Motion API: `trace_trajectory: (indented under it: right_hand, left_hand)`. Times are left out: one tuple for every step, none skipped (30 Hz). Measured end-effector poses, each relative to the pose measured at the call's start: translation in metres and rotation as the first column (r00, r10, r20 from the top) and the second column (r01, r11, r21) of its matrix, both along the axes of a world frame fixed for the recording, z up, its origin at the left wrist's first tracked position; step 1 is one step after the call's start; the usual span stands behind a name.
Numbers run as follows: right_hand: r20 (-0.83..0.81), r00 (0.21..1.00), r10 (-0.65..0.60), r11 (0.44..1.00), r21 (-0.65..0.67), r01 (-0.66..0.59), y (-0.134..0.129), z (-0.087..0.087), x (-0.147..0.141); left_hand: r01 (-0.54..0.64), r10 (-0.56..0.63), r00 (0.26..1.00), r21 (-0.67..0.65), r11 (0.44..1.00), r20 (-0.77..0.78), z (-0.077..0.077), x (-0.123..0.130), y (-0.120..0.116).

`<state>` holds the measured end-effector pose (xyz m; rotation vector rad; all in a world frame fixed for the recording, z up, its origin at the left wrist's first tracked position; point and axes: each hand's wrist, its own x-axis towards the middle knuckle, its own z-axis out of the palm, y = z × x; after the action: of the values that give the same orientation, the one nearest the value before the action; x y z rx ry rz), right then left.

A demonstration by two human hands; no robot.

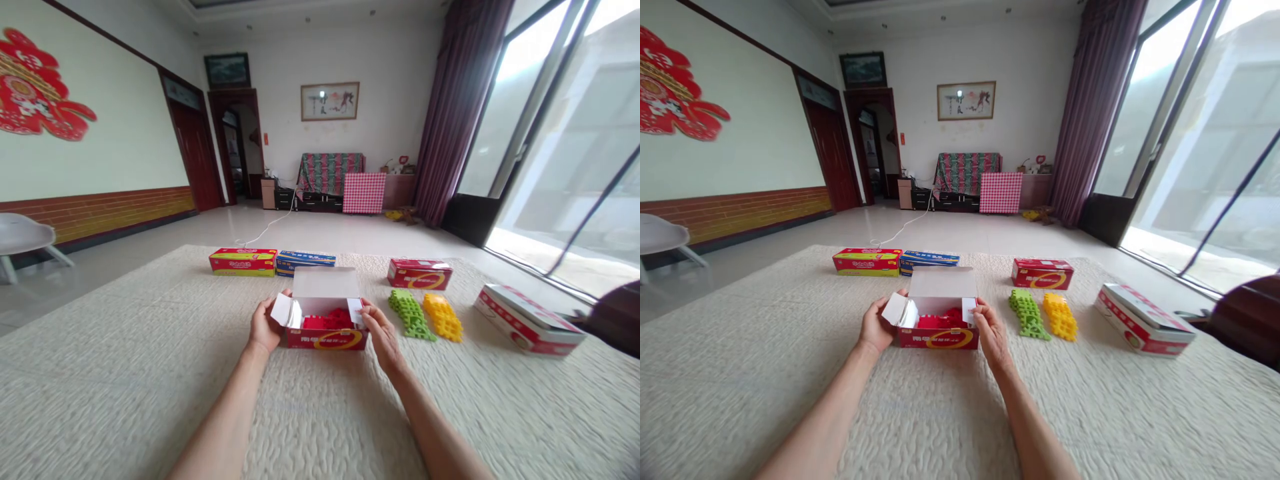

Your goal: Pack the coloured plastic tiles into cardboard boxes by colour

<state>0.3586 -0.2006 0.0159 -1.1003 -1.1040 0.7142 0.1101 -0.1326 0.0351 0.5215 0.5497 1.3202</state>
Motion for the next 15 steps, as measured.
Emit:
trace_trajectory:
  right_hand:
    - [0.000, 1.000, 0.003, 1.000, 0.009, -0.003, 0.000, 0.000, 0.000]
    - [-0.002, 1.000, 0.008, 1.000, 0.018, -0.008, 0.000, 0.000, 0.001]
    - [-0.006, 1.000, 0.015, 1.000, 0.028, -0.015, 0.000, -0.001, 0.001]
    - [-0.010, 1.000, 0.025, 0.999, 0.038, -0.024, 0.000, -0.001, 0.002]
    - [-0.012, 0.999, 0.034, 0.998, 0.047, -0.034, 0.001, -0.001, 0.003]
    - [-0.009, 0.999, 0.041, 0.998, 0.054, -0.040, 0.002, -0.001, 0.003]
    - [-0.006, 0.999, 0.042, 0.997, 0.057, -0.042, 0.003, -0.001, 0.003]
    - [-0.005, 0.999, 0.037, 0.998, 0.058, -0.037, 0.004, -0.001, 0.003]
    - [-0.007, 1.000, 0.029, 0.998, 0.057, -0.029, 0.004, 0.000, 0.003]
    - [-0.009, 1.000, 0.021, 0.999, 0.050, -0.021, 0.005, 0.001, 0.003]
    - [-0.011, 1.000, 0.013, 0.999, 0.039, -0.013, 0.004, 0.002, 0.002]
    - [-0.011, 1.000, 0.009, 1.000, 0.022, -0.009, 0.004, 0.004, 0.002]
    - [-0.012, 1.000, 0.007, 1.000, 0.002, -0.007, 0.003, 0.006, 0.001]
    - [-0.016, 1.000, 0.007, 1.000, -0.019, -0.007, 0.002, 0.007, 0.001]
    - [-0.023, 1.000, 0.008, 0.999, -0.040, -0.009, 0.001, 0.009, 0.001]
  left_hand:
    - [0.006, -0.006, 1.000, -0.003, 1.000, 0.026, -0.001, -0.001, 0.000]
    - [0.010, -0.009, 0.999, -0.005, 1.000, 0.033, -0.002, -0.001, 0.001]
    - [0.010, -0.010, 1.000, -0.004, 1.000, 0.030, -0.003, -0.001, 0.001]
    - [0.009, -0.009, 1.000, -0.001, 1.000, 0.020, -0.004, -0.001, 0.002]
    - [0.004, -0.004, 1.000, 0.005, 1.000, 0.004, -0.005, -0.001, 0.003]
    - [-0.004, 0.004, 1.000, 0.015, 1.000, -0.019, -0.006, 0.000, 0.003]
    - [-0.011, 0.013, 0.999, 0.031, 0.999, -0.048, -0.006, 0.001, 0.004]
    - [-0.016, 0.020, 0.996, 0.053, 0.998, -0.083, -0.007, 0.003, 0.004]
    - [-0.014, 0.023, 0.992, 0.079, 0.997, -0.122, -0.007, 0.004, 0.004]
    - [-0.002, 0.020, 0.986, 0.106, 0.994, -0.164, -0.007, 0.005, 0.004]
    - [0.016, 0.012, 0.979, 0.133, 0.991, -0.205, -0.007, 0.006, 0.004]
    - [0.040, -0.001, 0.970, 0.156, 0.987, -0.245, -0.007, 0.007, 0.004]
    - [0.065, -0.014, 0.960, 0.174, 0.983, -0.280, -0.007, 0.008, 0.004]
    - [0.082, -0.020, 0.952, 0.190, 0.978, -0.307, -0.008, 0.009, 0.003]
    - [0.089, -0.018, 0.945, 0.202, 0.975, -0.327, -0.008, 0.011, 0.003]
